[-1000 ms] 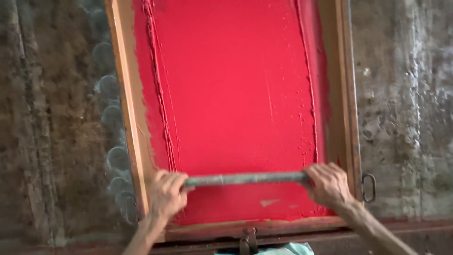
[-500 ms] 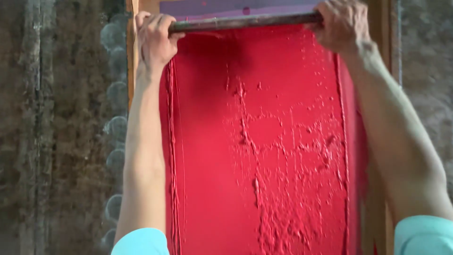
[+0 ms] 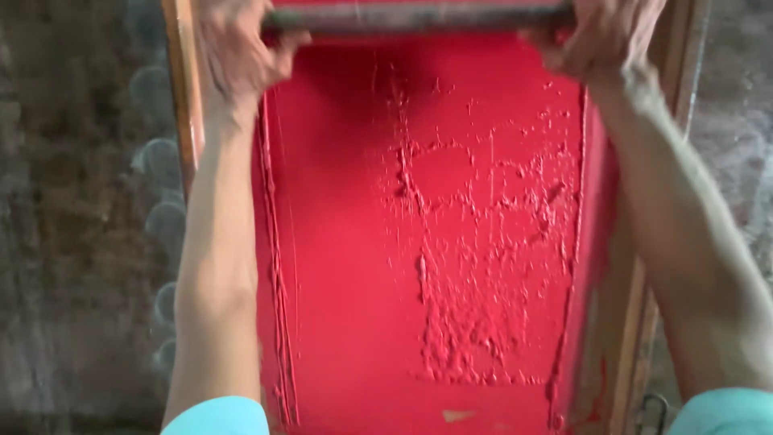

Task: The person repeatedly uses a squeegee to spread red ink across a screen-printing frame. They move the squeegee back and forth over the mesh to ensure even coverage of the ink throughout the clip.

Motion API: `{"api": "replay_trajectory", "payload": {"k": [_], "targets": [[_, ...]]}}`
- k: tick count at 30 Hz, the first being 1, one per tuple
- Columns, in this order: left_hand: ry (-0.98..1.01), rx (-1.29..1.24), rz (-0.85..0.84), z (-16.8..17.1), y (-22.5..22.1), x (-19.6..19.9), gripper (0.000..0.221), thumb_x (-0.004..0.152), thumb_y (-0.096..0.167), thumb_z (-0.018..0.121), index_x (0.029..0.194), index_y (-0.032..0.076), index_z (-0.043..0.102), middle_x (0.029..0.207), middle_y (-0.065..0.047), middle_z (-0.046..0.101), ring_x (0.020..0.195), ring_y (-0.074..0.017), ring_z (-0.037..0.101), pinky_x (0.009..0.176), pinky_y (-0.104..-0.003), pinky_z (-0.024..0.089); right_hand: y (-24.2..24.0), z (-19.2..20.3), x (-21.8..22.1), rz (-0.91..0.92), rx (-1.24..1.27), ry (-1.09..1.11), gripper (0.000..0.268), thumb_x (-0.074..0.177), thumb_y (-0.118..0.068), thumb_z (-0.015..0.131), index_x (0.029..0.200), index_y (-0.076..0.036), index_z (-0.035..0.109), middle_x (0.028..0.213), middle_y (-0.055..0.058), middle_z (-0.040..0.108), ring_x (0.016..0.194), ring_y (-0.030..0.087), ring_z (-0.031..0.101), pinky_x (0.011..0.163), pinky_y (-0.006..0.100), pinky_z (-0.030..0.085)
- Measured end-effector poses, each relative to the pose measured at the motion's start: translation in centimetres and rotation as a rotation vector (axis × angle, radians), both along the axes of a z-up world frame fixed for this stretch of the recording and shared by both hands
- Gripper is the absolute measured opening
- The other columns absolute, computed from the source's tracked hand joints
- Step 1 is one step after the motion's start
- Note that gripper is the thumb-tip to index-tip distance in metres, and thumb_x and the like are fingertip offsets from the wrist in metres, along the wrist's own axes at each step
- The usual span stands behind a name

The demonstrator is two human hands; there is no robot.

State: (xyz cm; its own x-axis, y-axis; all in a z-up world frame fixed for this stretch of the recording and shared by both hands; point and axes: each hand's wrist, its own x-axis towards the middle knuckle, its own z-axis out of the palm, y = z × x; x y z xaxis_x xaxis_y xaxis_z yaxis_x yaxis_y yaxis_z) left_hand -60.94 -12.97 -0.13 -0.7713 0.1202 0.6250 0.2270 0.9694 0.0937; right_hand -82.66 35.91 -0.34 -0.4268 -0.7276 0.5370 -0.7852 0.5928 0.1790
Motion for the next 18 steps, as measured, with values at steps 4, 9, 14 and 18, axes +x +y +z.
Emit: {"api": "replay_trajectory", "payload": {"k": [4,9,14,18], "targets": [[-0.065,0.068,-0.017,3.1,5.1,8.4,0.061,0.107,0.066,0.066,0.081,0.011,0.061,0.072,-0.003,0.058,0.068,-0.0227,0.057,0.080,-0.042,0.046,3.6,3.1,9.5,0.012,-0.007,-0.206,0.055,0.091,-0.062,0.078,0.069,-0.017,0.055,0.065,-0.002,0.056,0.061,0.018,0.058,0.063,0.037,0.048],[-0.153,0.135,0.030,6.7,12.4,20.4,0.061,0.101,0.064,0.069,0.076,0.009,0.059,0.066,-0.004,0.055,0.063,-0.0241,0.056,0.077,-0.041,0.044,8.0,5.3,22.2,0.085,-0.099,-0.210,0.051,0.089,-0.059,0.081,0.076,-0.015,0.059,0.066,0.001,0.055,0.058,0.021,0.058,0.056,0.036,0.047],[-0.220,0.137,0.030,9.7,19.1,34.3,0.055,0.097,0.056,0.075,0.077,0.006,0.063,0.070,-0.007,0.061,0.066,-0.0271,0.060,0.080,-0.041,0.045,13.3,9.1,37.7,0.014,-0.078,-0.370,0.051,0.089,-0.055,0.086,0.073,-0.015,0.057,0.066,0.000,0.054,0.058,0.022,0.059,0.054,0.038,0.044],[-0.266,0.196,0.011,10.8,23.7,45.7,0.051,0.095,0.051,0.075,0.086,0.001,0.068,0.078,-0.011,0.068,0.073,-0.0260,0.066,0.081,-0.041,0.047,16.7,11.6,50.7,-0.075,-0.049,-0.378,0.040,0.080,-0.049,0.083,0.072,-0.014,0.064,0.065,0.001,0.057,0.059,0.021,0.059,0.058,0.039,0.044]]}}
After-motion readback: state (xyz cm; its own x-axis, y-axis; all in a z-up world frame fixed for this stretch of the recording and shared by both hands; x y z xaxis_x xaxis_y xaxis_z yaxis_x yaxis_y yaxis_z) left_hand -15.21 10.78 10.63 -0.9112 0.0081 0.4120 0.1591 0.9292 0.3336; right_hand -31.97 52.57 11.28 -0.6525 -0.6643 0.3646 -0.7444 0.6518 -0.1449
